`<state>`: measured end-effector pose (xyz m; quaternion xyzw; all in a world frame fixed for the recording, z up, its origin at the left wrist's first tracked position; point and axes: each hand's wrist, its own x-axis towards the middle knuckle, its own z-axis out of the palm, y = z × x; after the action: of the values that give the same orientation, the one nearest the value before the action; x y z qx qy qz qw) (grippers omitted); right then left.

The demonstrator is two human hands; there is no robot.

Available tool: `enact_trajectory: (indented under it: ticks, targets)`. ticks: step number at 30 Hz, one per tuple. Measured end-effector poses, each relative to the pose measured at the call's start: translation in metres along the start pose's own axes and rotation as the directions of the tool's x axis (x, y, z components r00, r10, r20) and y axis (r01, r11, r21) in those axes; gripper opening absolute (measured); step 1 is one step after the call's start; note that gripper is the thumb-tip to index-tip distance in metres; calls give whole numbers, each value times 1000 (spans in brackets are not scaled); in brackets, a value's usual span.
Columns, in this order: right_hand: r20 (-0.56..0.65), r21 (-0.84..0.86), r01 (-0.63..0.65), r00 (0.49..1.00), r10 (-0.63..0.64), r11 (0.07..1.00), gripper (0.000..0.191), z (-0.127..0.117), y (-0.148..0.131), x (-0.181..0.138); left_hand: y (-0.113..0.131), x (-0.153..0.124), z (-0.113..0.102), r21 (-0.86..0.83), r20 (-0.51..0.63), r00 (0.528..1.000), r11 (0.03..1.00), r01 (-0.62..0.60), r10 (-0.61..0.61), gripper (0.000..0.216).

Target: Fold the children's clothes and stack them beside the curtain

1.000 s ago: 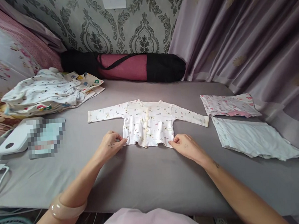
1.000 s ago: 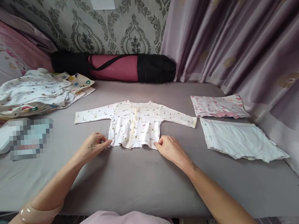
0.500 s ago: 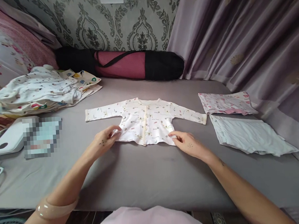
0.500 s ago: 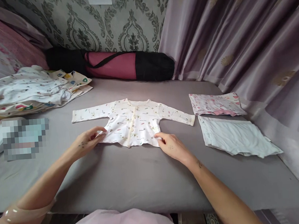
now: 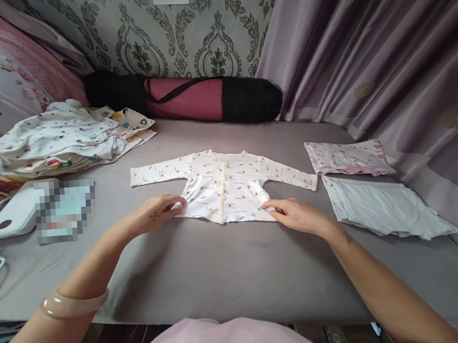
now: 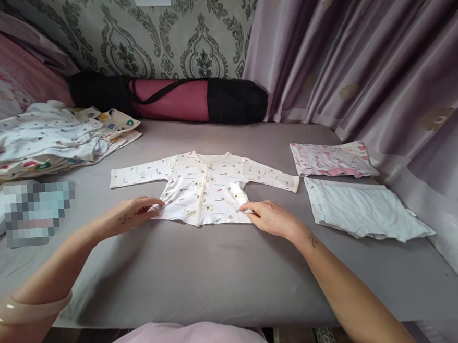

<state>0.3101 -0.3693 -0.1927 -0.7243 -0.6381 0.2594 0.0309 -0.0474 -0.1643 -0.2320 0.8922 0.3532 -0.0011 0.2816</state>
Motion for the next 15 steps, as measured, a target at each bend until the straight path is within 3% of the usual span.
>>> enact_trajectory:
  ticks: [4, 8, 10, 12, 15]
  targets:
    - [5, -125, -35, 999, 36, 992, 33, -9, -11, -4, 3, -5, -3, 107, -44, 998, 993, -39, 44, 39]
    - [-213, -71, 47, 975, -61, 996, 36, -8, -33, 21, 31, 15, 7, 215, -257, 942, 963, -160, 214, 42]
    - [-329, -13, 131, 936, -127, 991, 43, 0, -44, 49, 46, 37, 20, 210, -252, 912, 938, -275, 323, 44]
    - [-317, -26, 195, 929, -193, 981, 50, 11, -51, 79, 58, 60, 37, 243, -242, 892, 914, -326, 382, 46]
    - [-263, -59, 111, 957, -123, 992, 60, 29, -51, 113, 63, 84, 57, 339, -192, 934, 913, -226, 302, 55]
